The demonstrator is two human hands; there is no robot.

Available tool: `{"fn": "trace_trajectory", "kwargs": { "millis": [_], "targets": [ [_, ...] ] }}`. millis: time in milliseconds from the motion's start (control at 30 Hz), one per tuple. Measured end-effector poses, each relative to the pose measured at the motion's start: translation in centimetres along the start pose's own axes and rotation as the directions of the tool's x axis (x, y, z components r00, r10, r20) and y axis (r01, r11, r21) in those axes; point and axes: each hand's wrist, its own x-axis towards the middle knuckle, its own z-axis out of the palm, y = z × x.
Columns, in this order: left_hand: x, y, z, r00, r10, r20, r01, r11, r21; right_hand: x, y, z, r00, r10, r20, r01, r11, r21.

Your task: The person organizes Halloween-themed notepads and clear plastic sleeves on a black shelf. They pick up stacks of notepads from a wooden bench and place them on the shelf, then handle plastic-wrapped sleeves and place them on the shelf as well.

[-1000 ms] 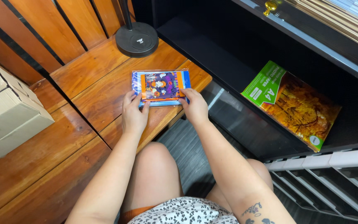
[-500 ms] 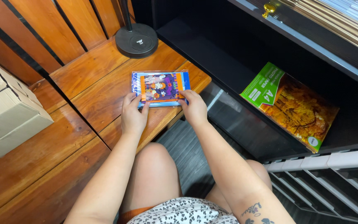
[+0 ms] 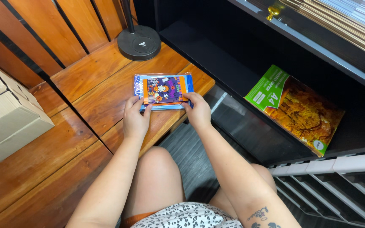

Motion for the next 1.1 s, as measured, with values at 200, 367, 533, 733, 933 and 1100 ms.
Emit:
{"fn": "trace_trajectory", "kwargs": {
  "millis": [200, 367, 533, 733, 933, 1100],
  "targets": [
    [0.0, -0.9, 0.6, 0.998, 0.038, -0.041, -0.039, 0.999, -0.015, -0.2, -0.3, -0.1, 0.999, 0.012, -0.031, -0.010, 0.997, 0.072],
    [0.1, -1.0, 0.7, 0.997, 0.048, -0.055, -0.049, 0.999, -0.018, -0.2, -0.6, -0.4, 0.999, -0.003, -0.047, 0.008, 0.994, 0.105],
    [0.1, -1.1, 0.6, 0.999, 0.030, -0.035, -0.031, 0.999, -0.027, -0.2, -0.3, -0.2, 0.998, -0.019, -0.063, 0.028, 0.989, 0.145],
    [0.1, -1.3, 0.9, 0.999, 0.021, -0.042, -0.022, 0.999, -0.023, -0.3, 0.6, 0.6, 0.994, -0.038, -0.099, 0.051, 0.990, 0.135],
    [0.2, -2.0, 1.3, 0.996, 0.031, -0.087, -0.035, 0.998, -0.046, -0.5, 0.1, 0.4, 0.982, -0.096, -0.165, 0.121, 0.981, 0.152],
    [0.2, -2.5, 1.4, 0.971, 0.124, -0.202, -0.138, 0.989, -0.056, -0.5, -1.0, -0.3, 0.958, -0.147, -0.245, 0.191, 0.968, 0.164]
  ]
}}
